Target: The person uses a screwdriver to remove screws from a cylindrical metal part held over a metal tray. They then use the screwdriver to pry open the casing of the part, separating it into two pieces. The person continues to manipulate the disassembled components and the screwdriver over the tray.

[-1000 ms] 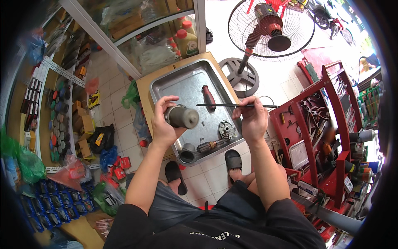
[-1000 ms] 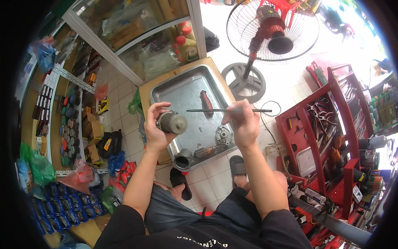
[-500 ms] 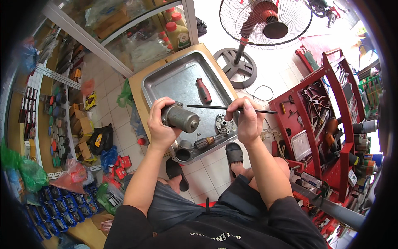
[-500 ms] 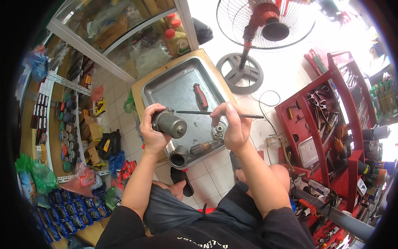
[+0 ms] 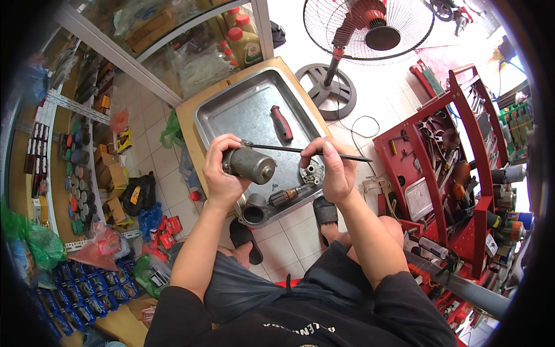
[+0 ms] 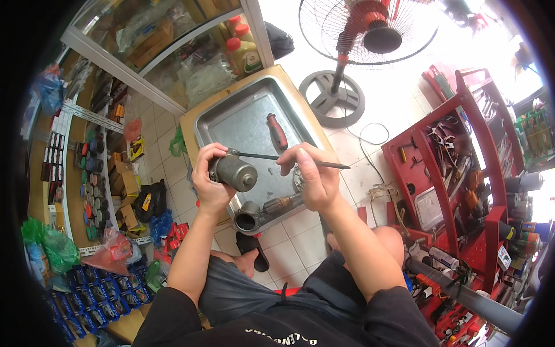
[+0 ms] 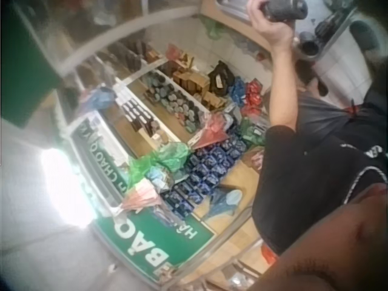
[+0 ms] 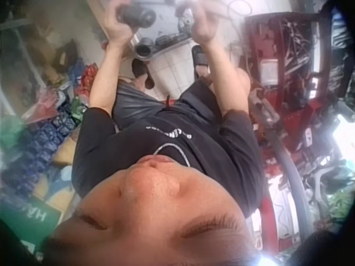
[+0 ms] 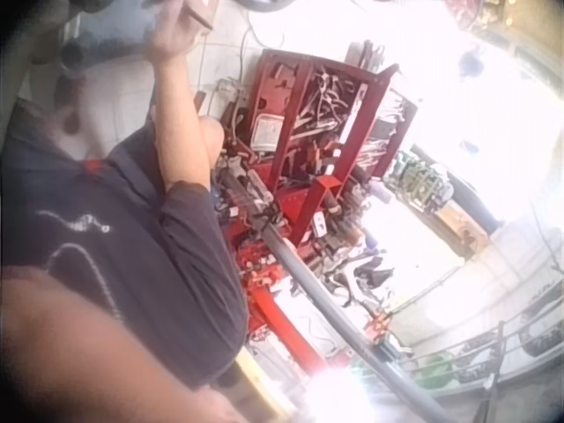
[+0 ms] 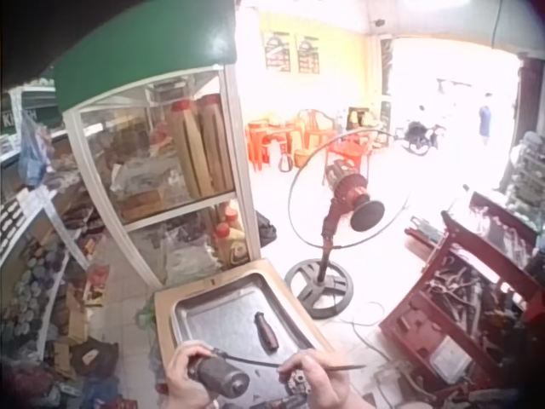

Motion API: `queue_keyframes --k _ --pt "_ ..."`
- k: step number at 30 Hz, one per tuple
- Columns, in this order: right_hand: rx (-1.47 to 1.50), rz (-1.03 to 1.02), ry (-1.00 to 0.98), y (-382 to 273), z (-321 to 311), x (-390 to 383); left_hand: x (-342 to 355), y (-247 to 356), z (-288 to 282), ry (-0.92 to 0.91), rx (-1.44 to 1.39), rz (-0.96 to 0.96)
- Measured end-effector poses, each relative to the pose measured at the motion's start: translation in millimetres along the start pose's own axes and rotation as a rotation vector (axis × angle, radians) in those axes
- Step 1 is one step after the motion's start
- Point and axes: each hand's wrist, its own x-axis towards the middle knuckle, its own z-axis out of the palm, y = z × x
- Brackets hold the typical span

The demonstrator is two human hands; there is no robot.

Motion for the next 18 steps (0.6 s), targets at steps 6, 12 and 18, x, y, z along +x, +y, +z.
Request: queue_keyframes --k 6,12,18 --pt "-0.062 -0.031 -0.026 -2 1 -1 -4 -7 0 -0.003 -0.021 -0.029" --pt "0.007 -0.025 0.047 6 1 0 -6 -7 4 -0.025 -0.028 -0.024" --pt "0.060 -0.025 0.097 6 4 5 -4 -15 2 0.009 -0.051 -0.040"
